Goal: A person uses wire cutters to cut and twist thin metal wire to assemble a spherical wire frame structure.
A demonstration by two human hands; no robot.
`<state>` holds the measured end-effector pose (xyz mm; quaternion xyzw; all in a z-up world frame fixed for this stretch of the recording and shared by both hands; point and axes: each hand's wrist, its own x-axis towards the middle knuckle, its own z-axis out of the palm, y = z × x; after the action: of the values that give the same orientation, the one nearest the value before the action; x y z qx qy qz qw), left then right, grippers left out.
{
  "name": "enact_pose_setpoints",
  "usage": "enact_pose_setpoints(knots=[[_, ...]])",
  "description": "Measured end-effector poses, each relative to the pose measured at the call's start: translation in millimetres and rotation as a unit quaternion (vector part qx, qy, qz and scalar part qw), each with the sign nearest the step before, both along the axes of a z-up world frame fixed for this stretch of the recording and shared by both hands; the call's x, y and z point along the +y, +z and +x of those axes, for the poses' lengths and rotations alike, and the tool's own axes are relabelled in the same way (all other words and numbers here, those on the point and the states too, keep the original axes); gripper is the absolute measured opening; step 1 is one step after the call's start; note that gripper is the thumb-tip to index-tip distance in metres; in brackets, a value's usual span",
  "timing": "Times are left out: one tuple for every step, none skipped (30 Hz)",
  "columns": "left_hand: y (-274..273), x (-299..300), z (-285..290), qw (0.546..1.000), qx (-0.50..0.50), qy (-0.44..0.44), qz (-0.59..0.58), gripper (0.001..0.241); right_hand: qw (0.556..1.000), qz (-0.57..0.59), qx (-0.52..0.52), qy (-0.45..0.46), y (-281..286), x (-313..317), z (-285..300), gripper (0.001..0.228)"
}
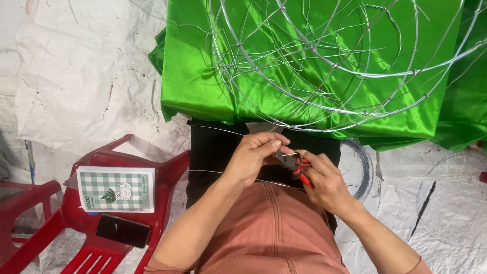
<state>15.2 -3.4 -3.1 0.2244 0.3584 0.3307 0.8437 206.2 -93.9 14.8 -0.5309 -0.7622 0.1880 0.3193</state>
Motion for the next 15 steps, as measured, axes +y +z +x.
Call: enact_pose_setpoints(knots=[[5.5, 2.6, -1.2, 1.000, 0.000, -0.001, 0.000, 0.018, 1.000, 0.000, 0.000, -0.001, 3.2, 5.2, 2.6, 0.005], [10.6, 4.7, -1.4, 1.000, 0.006, -0.013, 0.000, 0.018, 0.998, 0.043, -0.051, 0.004, 6.6, 9.0, 5.7, 0.008], [15.5, 6.8, -1.4, 1.000, 0.012, -0.025, 0.000, 0.018, 0.991, 0.084, -0.102, 0.010, 9.7, 12.8, 9.0, 0.011], [14.8, 6.3, 0.2, 1.000, 0.011, -0.027, -0.001, 0.018, 0.991, 0.083, -0.103, 0.008, 3.3, 10.1, 17.6, 0.011], [14.1, 5.7, 1.5, 1.000, 0.001, -0.026, -0.006, 0.017, 0.985, 0.110, -0.130, 0.019, -3.1, 7.4, 25.7, 0.014], [13.7, 4.5, 1.3, 1.000, -0.007, -0.024, -0.012, 0.017, 0.978, 0.136, -0.155, 0.031, -10.0, 4.8, 32.7, 0.017], [16.4, 3.4, 0.5, 1.000, -0.006, -0.024, -0.014, 0.017, 0.978, 0.135, -0.154, 0.031, 4.8, 12.0, 32.0, 0.017], [19.3, 5.0, 0.4, 0.999, -0.012, -0.024, -0.018, 0.018, 0.967, 0.166, -0.187, 0.043, 19.5, 21.3, 31.9, 0.018], [23.3, 6.5, 0.8, 0.999, -0.018, -0.025, -0.023, 0.019, 0.954, 0.196, -0.220, 0.054, 35.4, 30.4, 32.3, 0.020], [28.3, 6.0, 2.2, 0.999, -0.018, -0.028, -0.019, 0.019, 0.953, 0.199, -0.222, 0.050, 45.1, 35.8, 33.5, 0.020], [34.6, 5.4, 4.2, 1.000, -0.010, -0.011, -0.013, 0.020, 0.955, 0.197, -0.215, 0.060, 56.2, 40.9, 35.4, 0.017], [41.0, 8.4, 6.8, 1.000, -0.004, 0.006, -0.003, 0.022, 0.955, 0.200, -0.209, 0.069, 67.4, 48.7, 37.9, 0.016], [53.7, 14.2, 5.4, 1.000, -0.005, 0.001, 0.005, 0.022, 0.953, 0.206, -0.212, 0.063, 77.1, 54.4, 40.7, 0.016], [66.7, 19.1, 5.3, 0.984, 0.097, 0.009, 0.150, 0.024, 0.957, 0.201, -0.198, 0.062, 87.8, 58.0, 44.4, 0.017], [79.9, 23.8, 5.4, 0.937, 0.193, 0.019, 0.291, 0.026, 0.961, 0.197, -0.183, 0.061, 98.8, 61.2, 48.4, 0.017]])
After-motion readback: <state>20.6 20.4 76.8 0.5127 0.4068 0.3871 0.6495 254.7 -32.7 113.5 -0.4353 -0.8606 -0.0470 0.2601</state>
